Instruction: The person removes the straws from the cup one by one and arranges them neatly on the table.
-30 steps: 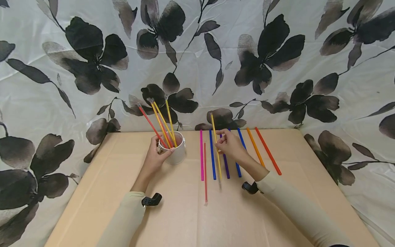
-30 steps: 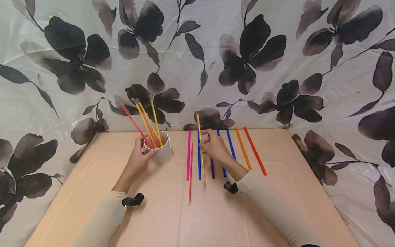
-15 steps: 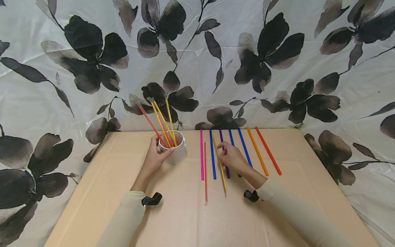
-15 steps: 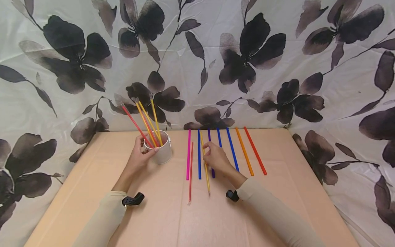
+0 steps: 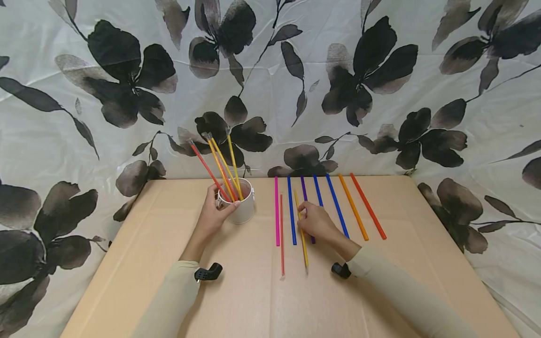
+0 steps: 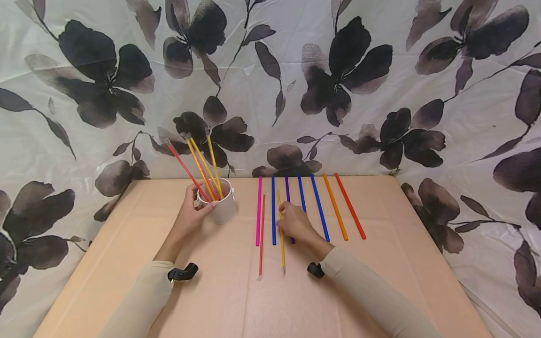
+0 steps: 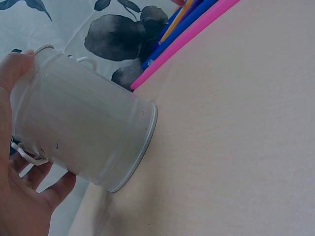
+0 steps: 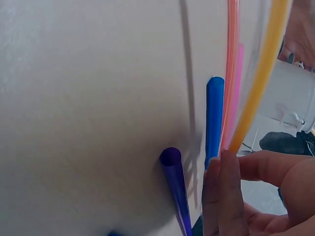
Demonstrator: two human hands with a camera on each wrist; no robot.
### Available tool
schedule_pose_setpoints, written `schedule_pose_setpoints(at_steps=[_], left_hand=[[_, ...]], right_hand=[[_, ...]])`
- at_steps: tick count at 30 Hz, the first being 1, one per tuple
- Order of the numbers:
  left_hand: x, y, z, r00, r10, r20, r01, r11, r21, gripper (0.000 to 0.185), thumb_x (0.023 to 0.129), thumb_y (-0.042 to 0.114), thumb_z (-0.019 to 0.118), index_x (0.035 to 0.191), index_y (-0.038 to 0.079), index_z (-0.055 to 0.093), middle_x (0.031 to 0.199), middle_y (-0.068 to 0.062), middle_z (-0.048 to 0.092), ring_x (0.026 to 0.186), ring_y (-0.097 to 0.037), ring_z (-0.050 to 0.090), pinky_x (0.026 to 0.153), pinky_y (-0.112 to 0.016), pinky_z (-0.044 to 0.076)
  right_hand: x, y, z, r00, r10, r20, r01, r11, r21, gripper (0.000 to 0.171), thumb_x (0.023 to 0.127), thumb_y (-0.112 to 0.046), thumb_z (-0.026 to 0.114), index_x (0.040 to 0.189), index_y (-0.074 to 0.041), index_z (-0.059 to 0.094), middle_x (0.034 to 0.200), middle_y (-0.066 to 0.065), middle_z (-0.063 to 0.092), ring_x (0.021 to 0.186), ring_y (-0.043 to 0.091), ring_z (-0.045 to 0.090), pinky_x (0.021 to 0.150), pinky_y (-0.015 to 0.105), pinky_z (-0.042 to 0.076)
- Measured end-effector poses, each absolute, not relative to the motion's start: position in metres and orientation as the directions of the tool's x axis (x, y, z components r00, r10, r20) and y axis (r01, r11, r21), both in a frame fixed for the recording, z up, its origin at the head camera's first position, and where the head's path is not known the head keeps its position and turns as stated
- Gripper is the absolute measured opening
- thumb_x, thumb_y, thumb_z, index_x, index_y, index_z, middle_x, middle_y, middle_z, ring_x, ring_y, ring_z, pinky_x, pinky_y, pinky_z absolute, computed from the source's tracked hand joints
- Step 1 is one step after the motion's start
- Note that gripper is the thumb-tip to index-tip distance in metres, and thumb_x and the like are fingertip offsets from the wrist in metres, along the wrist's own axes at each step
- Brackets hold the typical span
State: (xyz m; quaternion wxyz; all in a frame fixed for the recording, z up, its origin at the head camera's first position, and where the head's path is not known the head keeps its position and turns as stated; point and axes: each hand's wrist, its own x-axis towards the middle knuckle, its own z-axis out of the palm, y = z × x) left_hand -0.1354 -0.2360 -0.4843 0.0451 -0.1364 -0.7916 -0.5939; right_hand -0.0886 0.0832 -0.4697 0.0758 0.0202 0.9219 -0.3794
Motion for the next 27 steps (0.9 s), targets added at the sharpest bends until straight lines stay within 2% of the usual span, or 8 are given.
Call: schedule_pose_setpoints(at_steps=[14, 27], left_hand=[[-0.140, -0.231, -0.486, -0.959, 0.149, 0.241, 0.273, 0.256, 0.927, 0.081, 0.091, 0.026, 0.078, 0.153, 0.014, 0.028, 0.150, -0.015, 0.038, 0.141, -0.034, 0.035, 0.118, -0.060, 0.029], [-0.142, -0.228, -0.488, -0.960, 0.130, 0.247, 0.274, 0.266, 0.924, 0.081, 0.090, 0.028, 0.079, 0.153, 0.016, 0.028, 0.149, -0.014, 0.039, 0.140, -0.031, 0.036, 0.118, -0.059, 0.030]], right_hand=[[-0.095, 0.081, -0.477, -0.989, -0.066, -0.133, 0.022, 0.820, -0.572, 0.037, 0.088, -0.001, 0.071, 0.123, -0.001, 0.059, 0.074, 0.007, 0.057, 0.053, 0.016, 0.056, 0.042, 0.023, 0.042], [-0.103, 0.085, -0.478, -0.988, -0.089, -0.128, -0.004, 0.836, -0.549, 0.034, 0.086, -0.001, 0.077, 0.117, -0.001, 0.063, 0.081, 0.008, 0.060, 0.057, 0.016, 0.058, 0.045, 0.022, 0.046]])
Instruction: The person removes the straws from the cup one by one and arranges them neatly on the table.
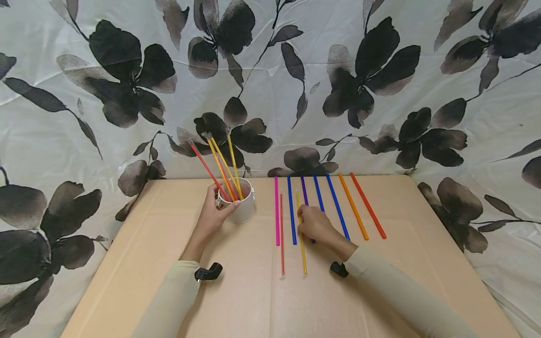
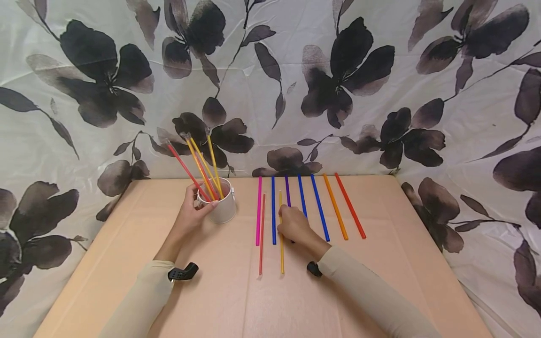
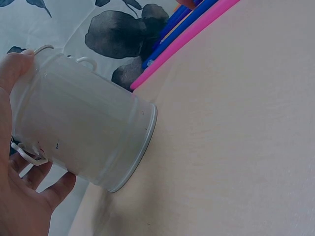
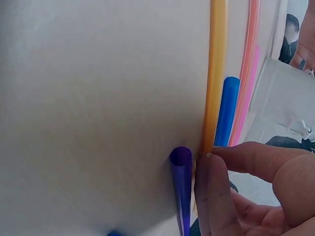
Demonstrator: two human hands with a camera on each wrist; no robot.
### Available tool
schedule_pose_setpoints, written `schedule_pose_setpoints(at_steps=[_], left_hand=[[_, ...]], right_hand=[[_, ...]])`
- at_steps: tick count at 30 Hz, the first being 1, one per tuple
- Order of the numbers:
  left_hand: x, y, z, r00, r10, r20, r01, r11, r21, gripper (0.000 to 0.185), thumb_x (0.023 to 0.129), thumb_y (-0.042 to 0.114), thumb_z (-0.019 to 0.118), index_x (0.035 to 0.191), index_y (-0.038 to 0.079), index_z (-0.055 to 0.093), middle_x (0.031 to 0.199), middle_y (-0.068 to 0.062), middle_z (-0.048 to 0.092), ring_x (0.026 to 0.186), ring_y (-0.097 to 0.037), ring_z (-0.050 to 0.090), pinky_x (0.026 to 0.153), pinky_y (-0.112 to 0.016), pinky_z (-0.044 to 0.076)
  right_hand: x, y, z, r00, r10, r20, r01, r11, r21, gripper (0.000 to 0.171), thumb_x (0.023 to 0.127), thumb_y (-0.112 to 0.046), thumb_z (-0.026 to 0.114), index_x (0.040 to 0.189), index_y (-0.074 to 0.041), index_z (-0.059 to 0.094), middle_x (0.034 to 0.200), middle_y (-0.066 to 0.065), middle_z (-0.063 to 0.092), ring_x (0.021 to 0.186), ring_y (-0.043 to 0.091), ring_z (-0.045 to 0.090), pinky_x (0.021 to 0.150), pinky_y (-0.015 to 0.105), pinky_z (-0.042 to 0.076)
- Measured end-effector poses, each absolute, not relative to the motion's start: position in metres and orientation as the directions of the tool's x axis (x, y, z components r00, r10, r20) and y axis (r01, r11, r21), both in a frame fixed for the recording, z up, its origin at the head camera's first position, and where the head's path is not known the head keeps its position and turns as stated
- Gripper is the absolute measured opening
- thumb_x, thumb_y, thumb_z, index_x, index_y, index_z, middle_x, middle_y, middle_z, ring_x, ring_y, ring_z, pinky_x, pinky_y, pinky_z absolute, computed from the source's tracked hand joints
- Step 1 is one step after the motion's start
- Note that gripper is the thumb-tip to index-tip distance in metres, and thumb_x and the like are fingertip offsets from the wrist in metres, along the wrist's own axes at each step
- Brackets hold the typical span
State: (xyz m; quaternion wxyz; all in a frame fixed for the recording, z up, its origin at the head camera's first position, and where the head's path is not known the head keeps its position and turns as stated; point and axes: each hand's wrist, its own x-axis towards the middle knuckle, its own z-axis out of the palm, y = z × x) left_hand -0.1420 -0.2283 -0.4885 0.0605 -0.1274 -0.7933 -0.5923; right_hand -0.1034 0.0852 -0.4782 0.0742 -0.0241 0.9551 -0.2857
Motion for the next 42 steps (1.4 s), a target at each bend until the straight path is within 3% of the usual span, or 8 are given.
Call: schedule_pose_setpoints(at_steps=[7, 15, 19, 33, 42], left_hand=[[-0.142, -0.229, -0.486, -0.961, 0.130, 0.244, 0.272, 0.270, 0.924, 0.082, 0.090, 0.030, 0.079, 0.153, 0.017, 0.028, 0.149, -0.013, 0.039, 0.140, -0.031, 0.037, 0.118, -0.059, 0.030], [-0.142, -0.229, -0.486, -0.960, 0.136, 0.245, 0.272, 0.249, 0.930, 0.081, 0.091, 0.026, 0.078, 0.154, 0.019, 0.028, 0.151, -0.013, 0.038, 0.142, -0.033, 0.034, 0.118, -0.061, 0.028], [-0.142, -0.229, -0.486, -0.959, 0.135, 0.247, 0.275, 0.260, 0.926, 0.081, 0.090, 0.027, 0.079, 0.153, 0.019, 0.028, 0.148, -0.014, 0.039, 0.139, -0.032, 0.037, 0.117, -0.059, 0.032], [-0.142, -0.227, -0.489, -0.957, 0.132, 0.258, 0.284, 0.247, 0.926, 0.081, 0.089, 0.024, 0.080, 0.152, 0.017, 0.029, 0.146, -0.014, 0.040, 0.136, -0.032, 0.040, 0.115, -0.055, 0.036], [-0.138, -0.230, -0.488, -0.958, 0.149, 0.244, 0.273, 0.234, 0.933, 0.080, 0.091, 0.026, 0.078, 0.153, 0.019, 0.028, 0.148, -0.014, 0.039, 0.141, -0.033, 0.036, 0.117, -0.060, 0.032]], right_hand=[[-0.104, 0.091, -0.468, -0.986, -0.121, -0.119, -0.037, 0.835, -0.548, 0.030, 0.086, -0.005, 0.077, 0.114, -0.004, 0.066, 0.084, 0.005, 0.061, 0.064, 0.017, 0.058, 0.049, 0.025, 0.048], [-0.113, 0.097, -0.447, -0.974, -0.224, 0.019, -0.190, 0.773, -0.605, 0.019, 0.089, -0.004, 0.074, 0.108, -0.003, 0.071, 0.088, 0.004, 0.065, 0.074, 0.018, 0.057, 0.062, 0.027, 0.051], [-0.119, 0.094, -0.437, -0.963, -0.259, 0.077, -0.245, 0.715, -0.655, 0.017, 0.091, -0.008, 0.074, 0.108, -0.008, 0.073, 0.092, 0.002, 0.067, 0.085, 0.018, 0.061, 0.068, 0.027, 0.055], [-0.156, 0.053, -0.418, -0.927, -0.311, 0.209, -0.348, 0.510, -0.786, 0.021, 0.092, -0.016, 0.076, 0.112, -0.012, 0.073, 0.098, 0.001, 0.071, 0.092, 0.019, 0.065, 0.079, 0.028, 0.058], [-0.174, 0.017, -0.418, -0.898, -0.333, 0.289, -0.418, 0.435, -0.798, 0.022, 0.096, -0.013, 0.071, 0.118, -0.010, 0.071, 0.107, 0.002, 0.072, 0.098, 0.017, 0.066, 0.084, 0.028, 0.058]])
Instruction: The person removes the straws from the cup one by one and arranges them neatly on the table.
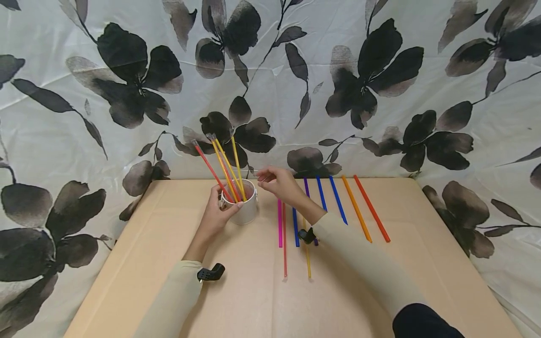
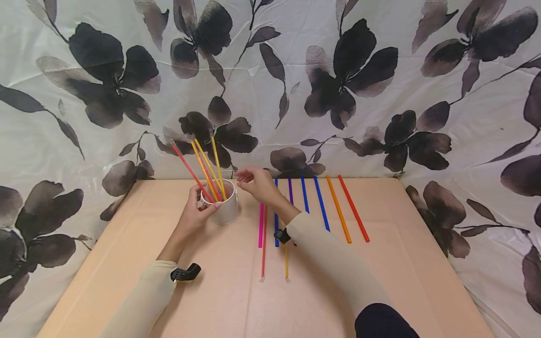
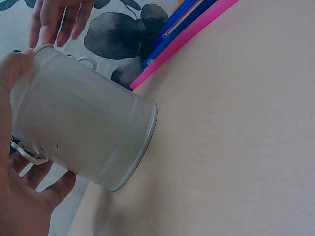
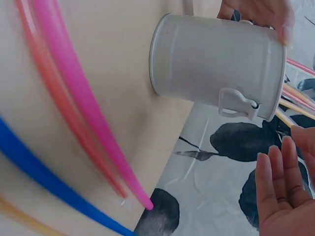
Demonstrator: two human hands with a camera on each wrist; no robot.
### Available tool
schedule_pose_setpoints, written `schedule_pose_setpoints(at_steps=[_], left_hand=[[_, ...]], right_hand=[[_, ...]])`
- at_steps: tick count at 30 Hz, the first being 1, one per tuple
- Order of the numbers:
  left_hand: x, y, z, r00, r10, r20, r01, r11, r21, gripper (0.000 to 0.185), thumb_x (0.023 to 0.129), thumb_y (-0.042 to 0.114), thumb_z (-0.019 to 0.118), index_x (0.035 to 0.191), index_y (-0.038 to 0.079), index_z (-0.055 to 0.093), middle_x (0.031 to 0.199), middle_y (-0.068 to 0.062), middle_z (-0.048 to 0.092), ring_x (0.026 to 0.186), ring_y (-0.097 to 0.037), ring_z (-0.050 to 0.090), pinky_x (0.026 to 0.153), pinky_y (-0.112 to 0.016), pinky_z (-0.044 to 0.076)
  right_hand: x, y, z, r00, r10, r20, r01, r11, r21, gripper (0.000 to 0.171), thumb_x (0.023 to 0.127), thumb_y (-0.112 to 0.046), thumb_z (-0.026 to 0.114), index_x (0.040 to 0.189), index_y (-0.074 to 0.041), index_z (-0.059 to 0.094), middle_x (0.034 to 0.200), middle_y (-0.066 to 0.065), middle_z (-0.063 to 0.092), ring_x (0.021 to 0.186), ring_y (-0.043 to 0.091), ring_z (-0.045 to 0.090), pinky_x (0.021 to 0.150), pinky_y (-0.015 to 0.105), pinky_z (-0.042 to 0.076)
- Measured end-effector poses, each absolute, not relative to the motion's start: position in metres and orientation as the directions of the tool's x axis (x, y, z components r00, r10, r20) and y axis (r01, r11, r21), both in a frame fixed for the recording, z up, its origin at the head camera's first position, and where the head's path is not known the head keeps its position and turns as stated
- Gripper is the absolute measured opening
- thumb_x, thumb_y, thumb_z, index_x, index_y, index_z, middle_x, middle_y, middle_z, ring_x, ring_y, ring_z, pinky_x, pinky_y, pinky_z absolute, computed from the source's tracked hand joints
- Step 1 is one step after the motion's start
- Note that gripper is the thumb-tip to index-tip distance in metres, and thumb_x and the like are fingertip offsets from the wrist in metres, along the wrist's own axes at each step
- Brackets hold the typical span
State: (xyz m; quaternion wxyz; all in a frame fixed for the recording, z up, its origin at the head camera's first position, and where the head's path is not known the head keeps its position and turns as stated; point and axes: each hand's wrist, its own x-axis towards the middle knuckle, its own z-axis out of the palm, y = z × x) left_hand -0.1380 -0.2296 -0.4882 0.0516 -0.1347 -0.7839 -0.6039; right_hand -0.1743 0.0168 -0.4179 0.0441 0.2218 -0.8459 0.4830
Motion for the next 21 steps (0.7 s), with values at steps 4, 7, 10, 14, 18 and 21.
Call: schedule_pose_setpoints(at_steps=[4, 7, 10, 14, 18, 21], left_hand=[[-0.138, -0.231, -0.487, -0.960, 0.163, 0.229, 0.263, 0.227, 0.938, 0.081, 0.092, 0.024, 0.077, 0.155, 0.018, 0.026, 0.151, -0.016, 0.036, 0.144, -0.036, 0.033, 0.118, -0.060, 0.029], [-0.135, -0.231, -0.481, -0.960, 0.176, 0.218, 0.256, 0.232, 0.938, 0.081, 0.093, 0.021, 0.076, 0.155, 0.013, 0.024, 0.152, -0.020, 0.034, 0.145, -0.040, 0.032, 0.118, -0.061, 0.028], [-0.127, -0.229, -0.468, -0.959, 0.185, 0.214, 0.255, 0.239, 0.937, 0.080, 0.093, 0.018, 0.075, 0.155, 0.008, 0.025, 0.152, -0.022, 0.035, 0.145, -0.043, 0.032, 0.118, -0.061, 0.029], [-0.121, -0.227, -0.462, -0.956, 0.189, 0.224, 0.267, 0.241, 0.933, 0.080, 0.093, 0.018, 0.075, 0.154, 0.006, 0.025, 0.151, -0.023, 0.036, 0.144, -0.043, 0.033, 0.117, -0.063, 0.030], [-0.131, -0.230, -0.480, -0.954, 0.172, 0.246, 0.283, 0.247, 0.927, 0.080, 0.092, 0.024, 0.077, 0.153, 0.012, 0.027, 0.150, -0.017, 0.038, 0.143, -0.039, 0.034, 0.117, -0.062, 0.031], [-0.137, -0.232, -0.489, -0.953, 0.162, 0.254, 0.288, 0.246, 0.925, 0.080, 0.091, 0.028, 0.078, 0.152, 0.016, 0.028, 0.149, -0.014, 0.039, 0.143, -0.037, 0.036, 0.117, -0.061, 0.032]], right_hand=[[-0.181, 0.005, -0.418, -0.889, -0.349, 0.297, -0.437, 0.449, -0.780, 0.025, 0.096, -0.015, 0.071, 0.120, -0.010, 0.071, 0.114, 0.001, 0.072, 0.103, 0.017, 0.067, 0.088, 0.029, 0.058], [-0.186, -0.004, -0.418, -0.889, -0.358, 0.285, -0.432, 0.453, -0.780, 0.025, 0.096, -0.015, 0.071, 0.121, -0.010, 0.071, 0.117, 0.003, 0.071, 0.105, 0.018, 0.066, 0.091, 0.031, 0.058], [-0.190, -0.012, -0.419, -0.887, -0.375, 0.271, -0.429, 0.450, -0.783, 0.026, 0.097, -0.013, 0.069, 0.122, -0.009, 0.070, 0.121, 0.006, 0.070, 0.108, 0.021, 0.065, 0.094, 0.032, 0.057], [-0.193, -0.019, -0.420, -0.883, -0.402, 0.240, -0.418, 0.444, -0.793, 0.029, 0.098, -0.012, 0.068, 0.126, -0.011, 0.069, 0.128, 0.007, 0.068, 0.114, 0.023, 0.063, 0.096, 0.036, 0.056], [-0.193, -0.023, -0.423, -0.877, -0.438, 0.197, -0.400, 0.441, -0.803, 0.030, 0.100, -0.012, 0.065, 0.130, -0.011, 0.069, 0.132, 0.007, 0.065, 0.120, 0.026, 0.061, 0.096, 0.039, 0.057], [-0.194, -0.025, -0.425, -0.871, -0.456, 0.181, -0.397, 0.437, -0.807, 0.030, 0.101, -0.012, 0.064, 0.130, -0.010, 0.068, 0.133, 0.007, 0.065, 0.123, 0.028, 0.060, 0.095, 0.041, 0.057]])
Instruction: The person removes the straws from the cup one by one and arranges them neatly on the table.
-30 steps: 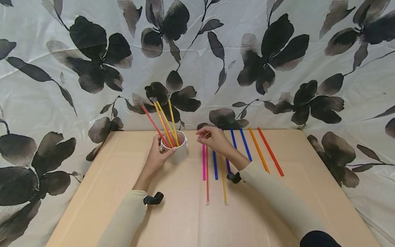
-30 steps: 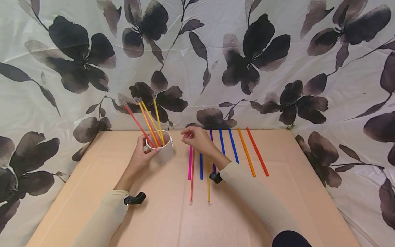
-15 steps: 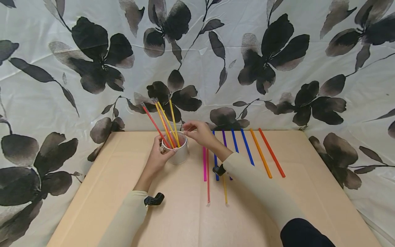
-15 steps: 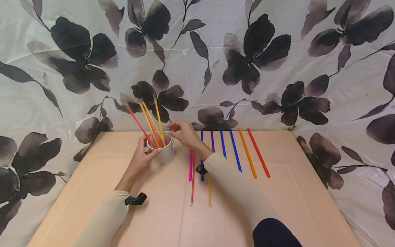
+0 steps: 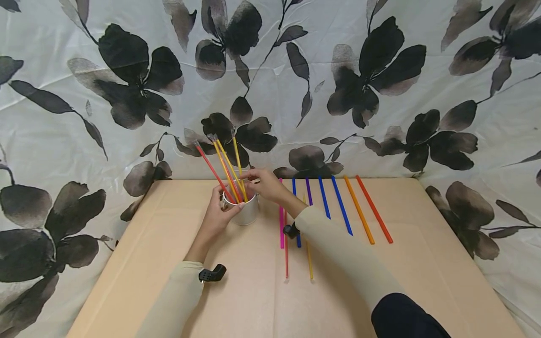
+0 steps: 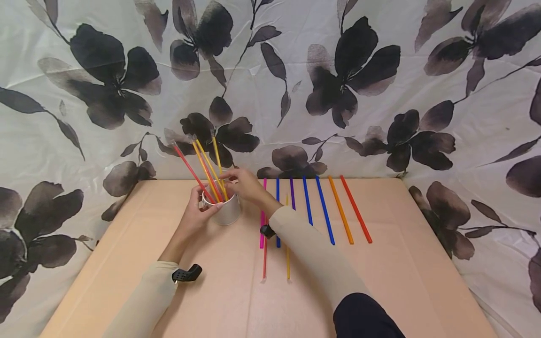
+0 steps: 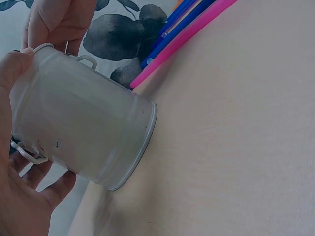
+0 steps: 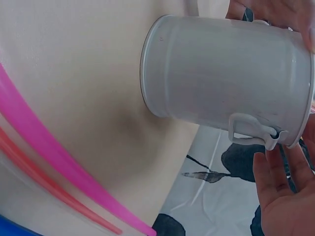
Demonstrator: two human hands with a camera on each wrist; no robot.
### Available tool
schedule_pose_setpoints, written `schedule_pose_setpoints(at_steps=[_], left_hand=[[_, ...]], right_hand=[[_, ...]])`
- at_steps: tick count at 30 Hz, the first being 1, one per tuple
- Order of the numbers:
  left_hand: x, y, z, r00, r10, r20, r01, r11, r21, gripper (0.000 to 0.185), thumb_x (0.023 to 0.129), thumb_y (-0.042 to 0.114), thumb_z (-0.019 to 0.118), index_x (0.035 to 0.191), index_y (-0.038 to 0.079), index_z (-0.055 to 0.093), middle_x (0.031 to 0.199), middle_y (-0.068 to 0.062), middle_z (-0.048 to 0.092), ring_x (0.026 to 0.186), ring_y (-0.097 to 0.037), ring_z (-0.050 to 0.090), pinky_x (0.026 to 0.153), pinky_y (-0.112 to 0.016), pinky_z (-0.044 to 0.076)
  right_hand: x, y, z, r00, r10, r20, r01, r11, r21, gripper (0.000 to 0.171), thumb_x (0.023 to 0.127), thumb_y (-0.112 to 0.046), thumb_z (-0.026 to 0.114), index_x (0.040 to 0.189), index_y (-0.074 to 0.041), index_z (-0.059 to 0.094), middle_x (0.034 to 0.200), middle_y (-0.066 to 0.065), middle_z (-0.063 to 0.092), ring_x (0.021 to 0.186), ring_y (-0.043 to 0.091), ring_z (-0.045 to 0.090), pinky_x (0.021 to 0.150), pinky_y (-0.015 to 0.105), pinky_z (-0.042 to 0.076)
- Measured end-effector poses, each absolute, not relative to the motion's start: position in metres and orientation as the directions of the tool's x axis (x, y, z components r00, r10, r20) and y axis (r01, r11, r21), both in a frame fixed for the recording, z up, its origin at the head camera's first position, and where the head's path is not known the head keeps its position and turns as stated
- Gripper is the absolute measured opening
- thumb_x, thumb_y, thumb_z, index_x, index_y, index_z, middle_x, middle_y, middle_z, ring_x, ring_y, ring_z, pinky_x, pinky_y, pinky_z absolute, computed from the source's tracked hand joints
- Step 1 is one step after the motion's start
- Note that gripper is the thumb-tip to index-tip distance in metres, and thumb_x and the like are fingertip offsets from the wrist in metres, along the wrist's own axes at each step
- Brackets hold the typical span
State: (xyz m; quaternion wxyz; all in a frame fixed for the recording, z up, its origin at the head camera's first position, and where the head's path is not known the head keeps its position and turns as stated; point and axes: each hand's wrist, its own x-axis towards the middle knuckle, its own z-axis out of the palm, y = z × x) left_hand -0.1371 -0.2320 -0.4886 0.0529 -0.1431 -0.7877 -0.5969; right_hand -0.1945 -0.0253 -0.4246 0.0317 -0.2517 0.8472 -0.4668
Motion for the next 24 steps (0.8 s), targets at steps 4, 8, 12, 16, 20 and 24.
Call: schedule_pose_setpoints(at_steps=[4, 8, 12, 16, 20, 24], left_hand=[[-0.137, -0.232, -0.488, -0.955, 0.157, 0.251, 0.284, 0.246, 0.927, 0.080, 0.091, 0.028, 0.078, 0.152, 0.017, 0.029, 0.149, -0.013, 0.040, 0.141, -0.034, 0.037, 0.117, -0.059, 0.032], [-0.137, -0.232, -0.489, -0.955, 0.157, 0.253, 0.286, 0.253, 0.924, 0.080, 0.091, 0.029, 0.078, 0.153, 0.017, 0.028, 0.148, -0.013, 0.039, 0.142, -0.035, 0.037, 0.117, -0.060, 0.032], [-0.139, -0.231, -0.490, -0.956, 0.149, 0.254, 0.285, 0.254, 0.924, 0.080, 0.091, 0.029, 0.078, 0.152, 0.016, 0.028, 0.148, -0.013, 0.039, 0.143, -0.037, 0.036, 0.117, -0.061, 0.031], [-0.140, -0.229, -0.491, -0.958, 0.140, 0.252, 0.281, 0.258, 0.924, 0.080, 0.091, 0.029, 0.078, 0.152, 0.018, 0.029, 0.149, -0.012, 0.039, 0.143, -0.035, 0.035, 0.118, -0.061, 0.029], [-0.141, -0.227, -0.492, -0.956, 0.139, 0.259, 0.286, 0.247, 0.926, 0.080, 0.092, 0.027, 0.077, 0.154, 0.019, 0.028, 0.151, -0.013, 0.038, 0.144, -0.035, 0.034, 0.118, -0.061, 0.029], [-0.142, -0.225, -0.492, -0.956, 0.135, 0.261, 0.288, 0.246, 0.926, 0.079, 0.092, 0.027, 0.077, 0.154, 0.020, 0.028, 0.151, -0.014, 0.038, 0.144, -0.035, 0.034, 0.118, -0.061, 0.030]], right_hand=[[-0.194, -0.026, -0.423, -0.870, -0.446, 0.209, -0.414, 0.432, -0.802, 0.030, 0.100, -0.012, 0.065, 0.129, -0.009, 0.069, 0.130, 0.006, 0.066, 0.122, 0.027, 0.061, 0.099, 0.040, 0.055], [-0.192, -0.026, -0.419, -0.877, -0.400, 0.265, -0.424, 0.387, -0.819, 0.027, 0.098, -0.009, 0.068, 0.124, -0.008, 0.070, 0.125, 0.005, 0.069, 0.120, 0.023, 0.062, 0.104, 0.039, 0.052], [-0.193, -0.025, -0.412, -0.887, -0.329, 0.323, -0.430, 0.335, -0.838, 0.024, 0.096, -0.011, 0.071, 0.120, -0.009, 0.070, 0.120, 0.005, 0.070, 0.113, 0.021, 0.066, 0.100, 0.033, 0.054], [-0.196, -0.023, -0.404, -0.880, -0.266, 0.393, -0.460, 0.272, -0.845, 0.024, 0.094, -0.009, 0.072, 0.118, -0.009, 0.068, 0.116, 0.006, 0.070, 0.104, 0.019, 0.069, 0.091, 0.027, 0.057], [-0.199, -0.019, -0.394, -0.857, -0.246, 0.454, -0.501, 0.182, -0.846, 0.022, 0.095, -0.004, 0.070, 0.116, -0.007, 0.066, 0.112, 0.008, 0.068, 0.100, 0.021, 0.070, 0.083, 0.028, 0.060], [-0.200, -0.011, -0.383, -0.826, -0.265, 0.497, -0.539, 0.114, -0.835, 0.021, 0.096, -0.002, 0.068, 0.116, -0.005, 0.065, 0.111, 0.010, 0.066, 0.099, 0.024, 0.068, 0.081, 0.030, 0.061]])
